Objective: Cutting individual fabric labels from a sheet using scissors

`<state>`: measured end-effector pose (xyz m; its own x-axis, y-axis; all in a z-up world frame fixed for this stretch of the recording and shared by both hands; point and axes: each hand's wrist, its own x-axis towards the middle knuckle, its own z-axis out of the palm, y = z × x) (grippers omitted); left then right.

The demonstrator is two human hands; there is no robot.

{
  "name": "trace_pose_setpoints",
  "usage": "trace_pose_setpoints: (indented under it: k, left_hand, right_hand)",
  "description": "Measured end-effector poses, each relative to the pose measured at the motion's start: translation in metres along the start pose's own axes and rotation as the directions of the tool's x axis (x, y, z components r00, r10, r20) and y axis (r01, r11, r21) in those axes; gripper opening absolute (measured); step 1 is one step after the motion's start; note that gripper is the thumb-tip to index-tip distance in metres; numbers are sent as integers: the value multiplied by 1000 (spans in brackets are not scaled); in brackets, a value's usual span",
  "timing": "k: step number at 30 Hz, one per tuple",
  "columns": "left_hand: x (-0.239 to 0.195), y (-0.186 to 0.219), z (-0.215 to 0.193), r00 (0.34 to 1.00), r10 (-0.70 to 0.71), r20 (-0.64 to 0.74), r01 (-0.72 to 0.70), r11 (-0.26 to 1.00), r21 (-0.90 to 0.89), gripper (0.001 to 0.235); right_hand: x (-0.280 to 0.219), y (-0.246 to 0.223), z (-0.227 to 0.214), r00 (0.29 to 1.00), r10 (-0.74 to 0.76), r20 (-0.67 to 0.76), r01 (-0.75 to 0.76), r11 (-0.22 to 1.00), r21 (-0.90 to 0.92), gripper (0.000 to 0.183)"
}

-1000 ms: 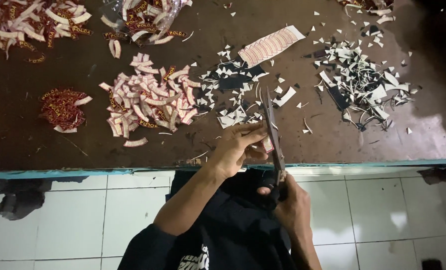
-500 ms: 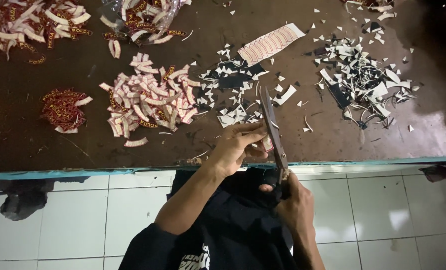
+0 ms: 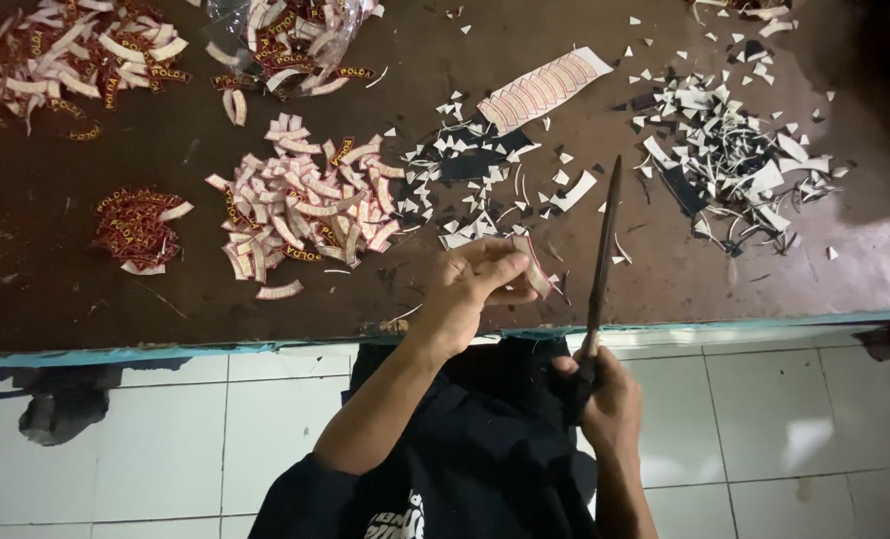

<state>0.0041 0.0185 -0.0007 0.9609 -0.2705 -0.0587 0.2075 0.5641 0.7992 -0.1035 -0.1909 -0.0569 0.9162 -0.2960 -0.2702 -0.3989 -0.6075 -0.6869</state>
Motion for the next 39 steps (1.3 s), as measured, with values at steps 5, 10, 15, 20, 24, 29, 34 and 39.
trace_pose_setpoints:
  k: [5,10,15,20,24,29,34,39]
  left_hand:
    - [4,-13,-17,992,78,-102,-78,997,2,13]
    - [4,-18,-26,956,97,-277,-92,995,31,32]
    - [-5,-9,-60,935,118,-335,-118,993,23,40]
    - [-14,-2,-104,874,221,-433,-113,959,261,41]
    - [-20,-8,-148,777,367,-511,-20,826,564,28]
    - [-18,9,-162,689,476,-547,46,724,688,23]
    - [-13,8,-193,629,556,-543,152,596,788,33]
    - [-5,-5,-195,660,684,-311,208,232,950,52]
  right_hand:
    - [2,11,1,999,-18,34,14,993,120,44]
    - [1,22,12,999,45,21,-49,934,355,45]
    - [4,23,11,996,67,56,-83,934,348,49]
    - [7,18,14,981,168,93,-189,932,310,50]
    - [11,27,21,967,231,110,-252,931,264,51]
    - [9,-4,12,958,253,132,-279,928,247,50]
    - [12,-14,5,945,269,188,-306,929,207,53]
    - [23,-6,0,925,274,262,-325,929,177,57]
